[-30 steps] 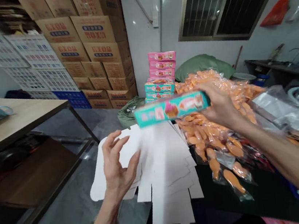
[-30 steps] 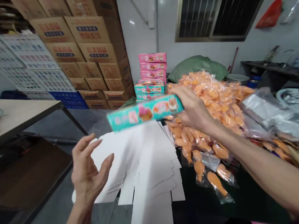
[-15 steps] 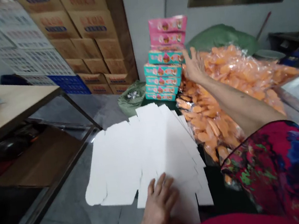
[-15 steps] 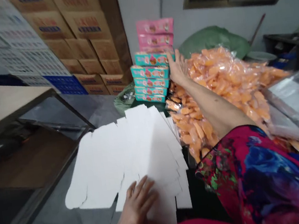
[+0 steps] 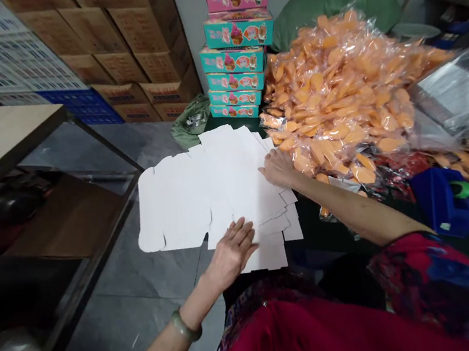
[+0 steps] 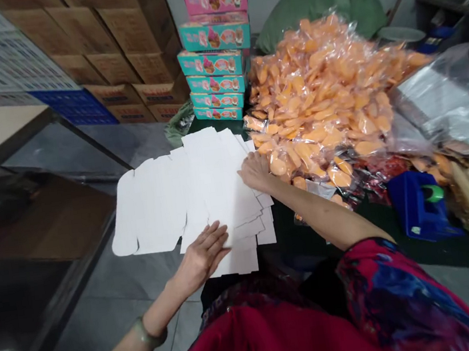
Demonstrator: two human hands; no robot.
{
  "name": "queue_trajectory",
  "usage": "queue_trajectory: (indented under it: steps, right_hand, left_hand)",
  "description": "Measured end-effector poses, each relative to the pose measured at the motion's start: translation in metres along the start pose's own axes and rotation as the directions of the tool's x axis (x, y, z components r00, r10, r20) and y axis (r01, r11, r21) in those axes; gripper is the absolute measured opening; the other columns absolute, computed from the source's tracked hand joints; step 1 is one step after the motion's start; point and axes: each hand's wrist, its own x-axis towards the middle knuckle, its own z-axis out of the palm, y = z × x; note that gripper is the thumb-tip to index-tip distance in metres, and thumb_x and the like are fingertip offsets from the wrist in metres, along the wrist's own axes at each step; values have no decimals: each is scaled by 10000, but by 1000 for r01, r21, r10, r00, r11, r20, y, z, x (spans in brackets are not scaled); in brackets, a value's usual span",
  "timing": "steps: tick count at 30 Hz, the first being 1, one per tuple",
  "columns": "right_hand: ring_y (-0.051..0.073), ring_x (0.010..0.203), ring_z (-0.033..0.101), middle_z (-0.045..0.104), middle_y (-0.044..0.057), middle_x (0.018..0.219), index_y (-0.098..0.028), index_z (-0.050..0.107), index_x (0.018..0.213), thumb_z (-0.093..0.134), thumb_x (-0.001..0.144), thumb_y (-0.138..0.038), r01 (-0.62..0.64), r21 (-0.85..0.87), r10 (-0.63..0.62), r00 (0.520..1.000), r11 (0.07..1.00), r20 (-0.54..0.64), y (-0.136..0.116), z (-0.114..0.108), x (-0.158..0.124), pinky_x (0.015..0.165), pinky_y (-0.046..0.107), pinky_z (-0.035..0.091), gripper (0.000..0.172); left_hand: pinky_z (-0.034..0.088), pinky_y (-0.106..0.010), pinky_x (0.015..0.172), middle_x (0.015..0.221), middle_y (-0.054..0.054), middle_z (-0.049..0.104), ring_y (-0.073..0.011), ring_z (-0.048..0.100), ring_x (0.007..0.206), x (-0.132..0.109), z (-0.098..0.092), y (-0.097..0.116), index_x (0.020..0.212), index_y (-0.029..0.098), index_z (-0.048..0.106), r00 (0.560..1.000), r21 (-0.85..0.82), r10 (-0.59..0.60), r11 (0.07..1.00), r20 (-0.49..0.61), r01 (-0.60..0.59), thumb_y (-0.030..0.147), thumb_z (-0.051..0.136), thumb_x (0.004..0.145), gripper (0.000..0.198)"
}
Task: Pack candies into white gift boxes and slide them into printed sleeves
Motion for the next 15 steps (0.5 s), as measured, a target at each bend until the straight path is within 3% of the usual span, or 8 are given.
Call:
queue_trajectory:
  steps: [6, 10, 13, 15]
  right_hand:
    - [363, 1279, 538, 550, 305, 1373, -16, 653, 1296, 573, 977, -331, -122, 83, 124, 992, 989, -11, -16, 2, 13, 1014, 433, 443, 455]
    - [355, 1277, 563, 561, 294, 1376, -38, 610, 1329, 624, 941, -302, -162, 109, 166, 986, 981, -29, -18, -10, 6, 1014, 418, 455, 469]
    - [344, 1158, 645, 652, 263, 1258, -59, 533, 1401, 593, 938, -220, -187, 205, 204, 977, 961, -66, -18, -23, 7, 922, 414, 502, 494]
    - [335, 1080, 674, 706, 216, 1152, -77, 594, 1323, 572, 925, -178, -146, 281, 175, 981, 949, -82, -14, -29, 10, 871, 398, 515, 411]
  left_hand:
    - [588, -495, 1046, 1180, -126, 757, -286, 663, 1246, -9, 7, -3, 1169, 142, 700, 995, -104, -37, 994, -92, 27, 222, 616, 975, 225]
    - [580, -487, 1059, 1177, -125, 758, -269, 663, 1250, -16, 12, -4, 1173, 155, 697, 991, -170, -36, 985, -127, 14, 201, 610, 973, 223]
    - [583, -493, 1052, 1175, -128, 758, -273, 671, 1238, -15, 13, -8, 1162, 149, 693, 990, -188, -34, 982, -133, 8, 201, 599, 979, 213]
    - [576, -494, 1061, 1175, -129, 756, -272, 668, 1244, -13, 10, -10, 1153, 156, 697, 992, -218, -43, 976, -120, 16, 194, 599, 976, 206]
